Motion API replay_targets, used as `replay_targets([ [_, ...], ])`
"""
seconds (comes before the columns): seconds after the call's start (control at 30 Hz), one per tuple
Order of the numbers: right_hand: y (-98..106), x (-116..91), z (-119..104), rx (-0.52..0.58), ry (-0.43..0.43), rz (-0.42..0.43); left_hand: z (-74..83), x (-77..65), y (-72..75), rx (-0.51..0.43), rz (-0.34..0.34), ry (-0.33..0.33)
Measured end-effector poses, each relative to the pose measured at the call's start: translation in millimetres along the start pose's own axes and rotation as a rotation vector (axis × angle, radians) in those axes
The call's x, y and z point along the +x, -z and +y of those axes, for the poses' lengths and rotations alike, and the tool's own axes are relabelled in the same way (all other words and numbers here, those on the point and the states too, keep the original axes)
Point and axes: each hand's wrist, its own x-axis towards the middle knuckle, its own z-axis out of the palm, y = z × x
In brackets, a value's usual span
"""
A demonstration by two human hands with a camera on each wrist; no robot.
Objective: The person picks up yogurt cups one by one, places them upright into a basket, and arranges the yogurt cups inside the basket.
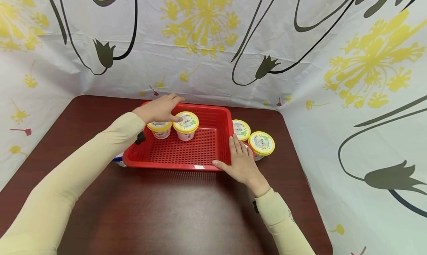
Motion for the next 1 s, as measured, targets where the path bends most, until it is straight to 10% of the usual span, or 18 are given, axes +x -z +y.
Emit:
replay_targets([
  [0.53,1,0,-1,0.004,-0.002,-0.020,-30.6,-98.1,58.7,-0.052,-0.009,0.136],
  [0.83,1,1,-1,0.012,0.003,-0.017,-66.1,-150.4,3.6,-0.052,0.380,0.119],
  [1.0,2,1,-2,0.016,0.008,-0.020,-84.6,-167.2,-44.1,-0.105,0.467,0.145],
])
